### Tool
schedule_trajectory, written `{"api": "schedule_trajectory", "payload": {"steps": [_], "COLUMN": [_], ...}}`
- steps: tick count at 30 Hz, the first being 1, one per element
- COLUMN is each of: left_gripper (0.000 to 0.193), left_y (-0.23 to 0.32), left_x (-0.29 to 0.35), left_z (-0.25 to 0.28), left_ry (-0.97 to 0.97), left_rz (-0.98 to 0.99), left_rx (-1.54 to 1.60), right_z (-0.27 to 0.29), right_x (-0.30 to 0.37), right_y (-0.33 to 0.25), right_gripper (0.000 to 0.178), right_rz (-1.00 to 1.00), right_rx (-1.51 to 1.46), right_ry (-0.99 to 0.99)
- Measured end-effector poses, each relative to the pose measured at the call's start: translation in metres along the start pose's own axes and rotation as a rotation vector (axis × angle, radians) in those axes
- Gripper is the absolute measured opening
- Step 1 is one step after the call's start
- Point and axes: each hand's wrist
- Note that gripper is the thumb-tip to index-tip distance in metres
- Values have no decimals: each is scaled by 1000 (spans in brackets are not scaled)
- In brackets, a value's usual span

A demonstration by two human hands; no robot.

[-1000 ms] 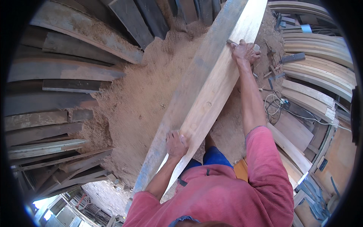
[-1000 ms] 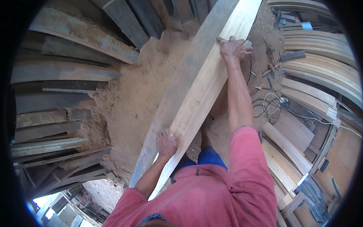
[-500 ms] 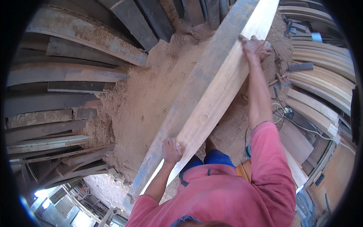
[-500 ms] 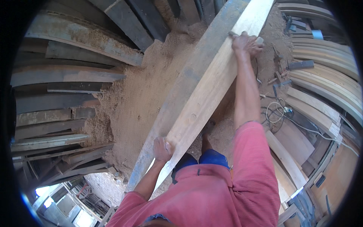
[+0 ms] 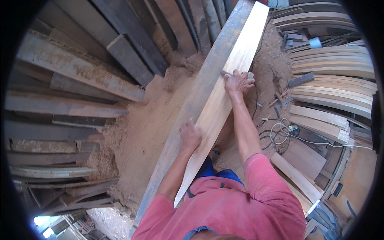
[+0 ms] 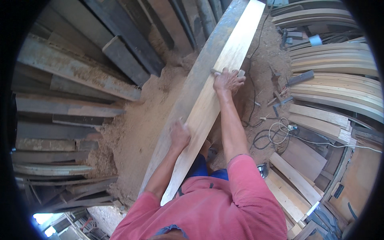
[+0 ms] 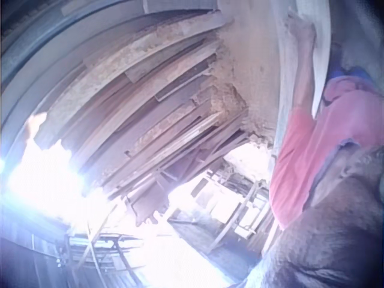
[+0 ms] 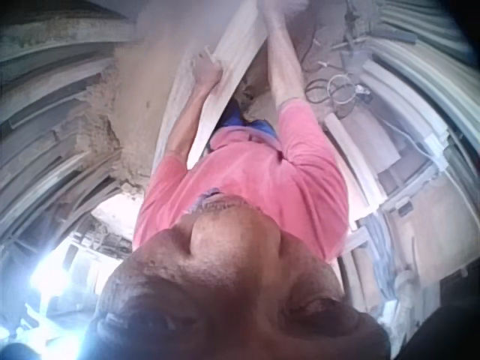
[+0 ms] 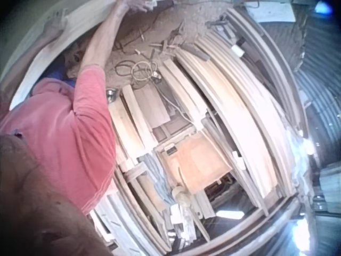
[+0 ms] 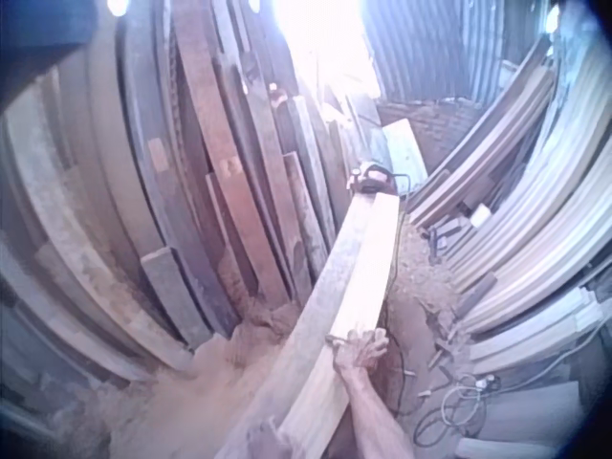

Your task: The person measures a long wooden plank with a tape measure, marks it by hand, and then uses a piece of sandpaper to sand the length of the wood. The person then moves to a large wooden door and rubs their hands across the surface of the door panels.

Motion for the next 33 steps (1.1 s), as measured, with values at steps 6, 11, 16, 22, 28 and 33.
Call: {"api": "schedule_trajectory", "payload": {"steps": [6,11,16,22,28,33], "left_gripper": [29,25,26,28,31,36], "left_y": [112,98,96,114,104,95], "left_x": [-102,-99,-106,-112,-109,-100], "left_z": [-31,-26,-26,-21,-30,-34], "left_ry": [20,-27,-16,-50,-72,-65], "left_rz": [-56,-56,-33,-30,-1,-48], "left_rx": [11,-43,-22,-4,-22,-72], "right_z": [-1,32,34,25,41,74], "right_x": [-106,-210,-218,-209,-328,-446], "right_y": [-2,-32,-33,-15,-35,-45], "right_gripper": [46,48,52,45,47,56], "right_rz": [81,26,70,25,2,-43], "right_rx": [241,127,106,73,226,204], "right_ry": [211,36,0,133,49,90]}}
Point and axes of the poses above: each hand's wrist, its own x-axis away from the middle knuckle, its own z-axis out of the back of the hand, y = z × x, and after that the axes turned 3 degrees about x, right-handed
